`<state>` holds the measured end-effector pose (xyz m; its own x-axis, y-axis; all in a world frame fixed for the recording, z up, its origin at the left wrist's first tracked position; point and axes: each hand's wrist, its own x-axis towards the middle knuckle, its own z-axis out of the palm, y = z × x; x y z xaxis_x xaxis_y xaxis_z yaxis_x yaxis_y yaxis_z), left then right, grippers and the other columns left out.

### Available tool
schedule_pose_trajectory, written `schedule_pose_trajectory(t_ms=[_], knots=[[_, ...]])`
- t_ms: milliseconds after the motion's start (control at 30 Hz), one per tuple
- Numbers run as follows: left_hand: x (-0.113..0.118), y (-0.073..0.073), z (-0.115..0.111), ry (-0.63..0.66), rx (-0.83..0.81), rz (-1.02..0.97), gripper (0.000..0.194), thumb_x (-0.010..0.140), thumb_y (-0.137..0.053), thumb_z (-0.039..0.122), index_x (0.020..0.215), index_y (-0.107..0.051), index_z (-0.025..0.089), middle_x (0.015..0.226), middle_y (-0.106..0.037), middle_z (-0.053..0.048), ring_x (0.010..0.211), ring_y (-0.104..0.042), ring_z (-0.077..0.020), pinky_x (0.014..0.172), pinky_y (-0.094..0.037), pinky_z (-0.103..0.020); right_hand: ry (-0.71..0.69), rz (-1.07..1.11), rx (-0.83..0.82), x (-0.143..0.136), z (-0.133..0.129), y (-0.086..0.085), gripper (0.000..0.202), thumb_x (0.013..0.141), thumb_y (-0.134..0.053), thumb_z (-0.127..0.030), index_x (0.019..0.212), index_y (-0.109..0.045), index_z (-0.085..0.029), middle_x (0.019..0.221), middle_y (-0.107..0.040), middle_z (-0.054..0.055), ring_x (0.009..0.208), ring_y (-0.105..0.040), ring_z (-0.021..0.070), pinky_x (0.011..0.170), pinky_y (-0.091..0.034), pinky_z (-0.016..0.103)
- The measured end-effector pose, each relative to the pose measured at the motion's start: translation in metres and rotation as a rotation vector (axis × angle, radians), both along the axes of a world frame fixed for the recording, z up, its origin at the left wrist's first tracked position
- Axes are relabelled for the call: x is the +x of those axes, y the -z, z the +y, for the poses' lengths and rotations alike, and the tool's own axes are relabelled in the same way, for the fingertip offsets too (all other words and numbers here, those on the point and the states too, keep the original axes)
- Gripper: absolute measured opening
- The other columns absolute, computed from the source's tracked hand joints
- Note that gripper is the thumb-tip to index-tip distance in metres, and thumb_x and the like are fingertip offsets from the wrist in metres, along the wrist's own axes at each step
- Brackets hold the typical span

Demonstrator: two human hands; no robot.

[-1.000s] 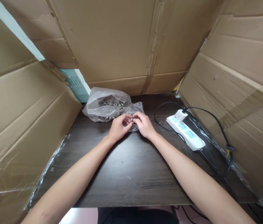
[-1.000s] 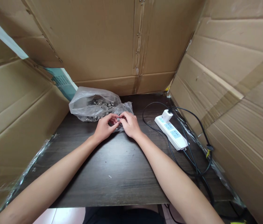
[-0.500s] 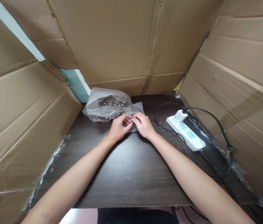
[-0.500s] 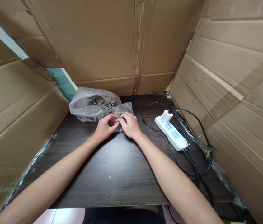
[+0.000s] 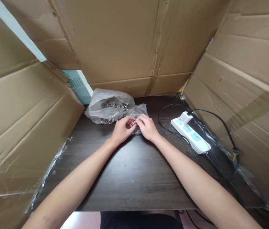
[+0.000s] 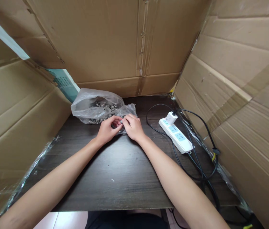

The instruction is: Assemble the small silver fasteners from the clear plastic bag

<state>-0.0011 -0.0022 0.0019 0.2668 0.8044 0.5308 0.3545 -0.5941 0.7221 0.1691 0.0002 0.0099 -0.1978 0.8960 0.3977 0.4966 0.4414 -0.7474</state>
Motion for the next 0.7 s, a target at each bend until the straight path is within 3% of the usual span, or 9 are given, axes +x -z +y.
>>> schedule_pose_trajectory(t_ms=[200, 467, 700], knots=[[-0.0003, -0.0001, -0.0001, -0.014, -0.003, 0.016, 0.017, 0.085, -0.068, 0.014, 0.102, -0.068, 0.017, 0.082, -0.069, -0.001, 0.071, -0.065, -0.0129, 0.07, -0.055, -0.024, -0.009, 0.017, -0.013, 0.0015, 0.0001, 0.0001, 0.011, 0.088, -0.052, -0.021, 0.079, -0.06, -0.023, 0.088, -0.065, 0.002, 0.09, -0.06, 0.02, 0.082, -0.042, 0.032], [0.0002, 0.0001, 0.0, -0.005, 0.0, 0.005, 0.016, 0.086, -0.068, 0.016, 0.102, -0.067, 0.017, 0.081, -0.069, -0.001, 0.071, -0.065, -0.0124, 0.07, -0.055, -0.024, -0.01, -0.034, 0.006, 0.0002, 0.0005, 0.0008, 0.031, 0.099, -0.043, -0.031, 0.075, -0.06, -0.021, 0.089, -0.064, 0.005, 0.091, -0.061, 0.0206, 0.086, -0.042, 0.034], [-0.0003, -0.0003, -0.0001, 0.003, -0.006, 0.009, 0.015, 0.087, -0.069, 0.017, 0.103, -0.067, 0.017, 0.081, -0.069, -0.001, 0.071, -0.065, -0.0127, 0.07, -0.055, -0.024, -0.01, 0.037, -0.016, 0.0014, -0.0001, -0.0011, 0.01, 0.086, -0.051, -0.02, 0.079, -0.057, -0.023, 0.089, -0.064, 0.002, 0.089, -0.059, 0.0196, 0.082, -0.042, 0.032]])
